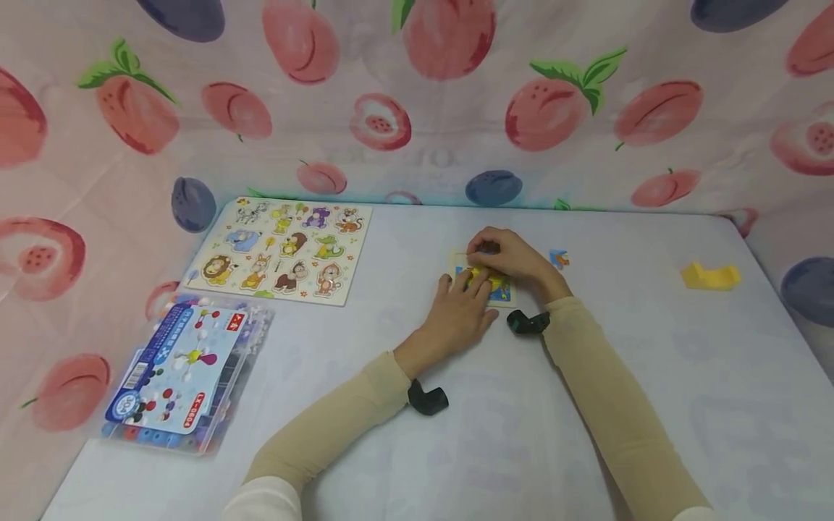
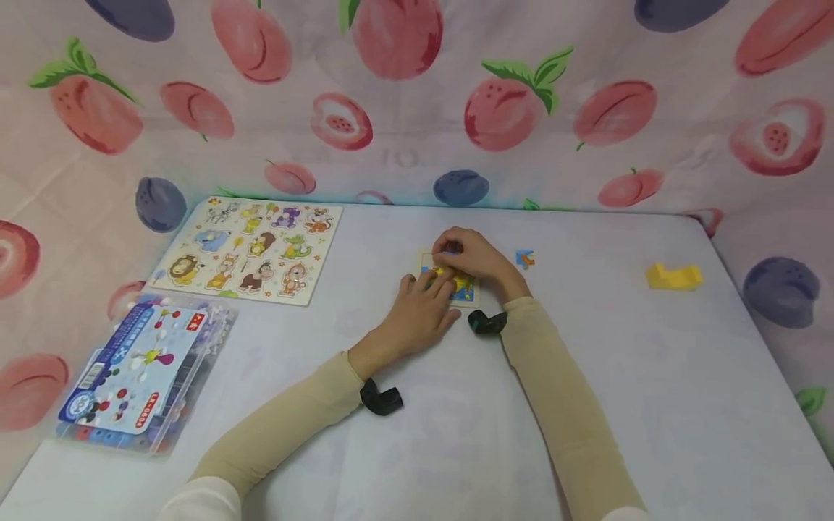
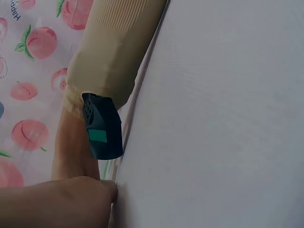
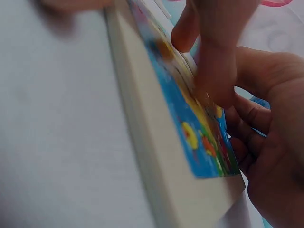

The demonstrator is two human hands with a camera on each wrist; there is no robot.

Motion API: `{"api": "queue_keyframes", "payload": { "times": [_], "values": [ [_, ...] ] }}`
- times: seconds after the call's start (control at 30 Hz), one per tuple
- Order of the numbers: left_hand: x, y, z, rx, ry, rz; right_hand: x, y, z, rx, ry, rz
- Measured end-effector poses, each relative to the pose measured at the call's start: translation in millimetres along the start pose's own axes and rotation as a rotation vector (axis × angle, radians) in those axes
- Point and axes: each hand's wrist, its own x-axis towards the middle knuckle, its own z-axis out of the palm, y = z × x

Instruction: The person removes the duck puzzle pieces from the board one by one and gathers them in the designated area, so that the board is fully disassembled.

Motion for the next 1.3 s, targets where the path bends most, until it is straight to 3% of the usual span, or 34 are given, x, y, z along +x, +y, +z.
{"api": "queue_keyframes", "payload": {
  "times": [0.17,0.47,0.7,1.3],
  "values": [
    [0.3,2.4,-1.3,-0.008,-0.009,0.066,-2,-1,0.6,0.021,-0.01,0.008],
    [-1.0,2.6,-1.8,-0.028,-0.042,0.072,-12,-35,-5.9,0.022,-0.05,-0.005],
    [-2.5,2.9,0.3,-0.044,0.001,0.082,-13,-33,-7.0,0.042,-0.05,0.018],
    [1.0,3.8,0.3,-0.067,-0.009,0.06,-15,-32,-13.0,0.121,-0.059,0.014]
  ]
}}
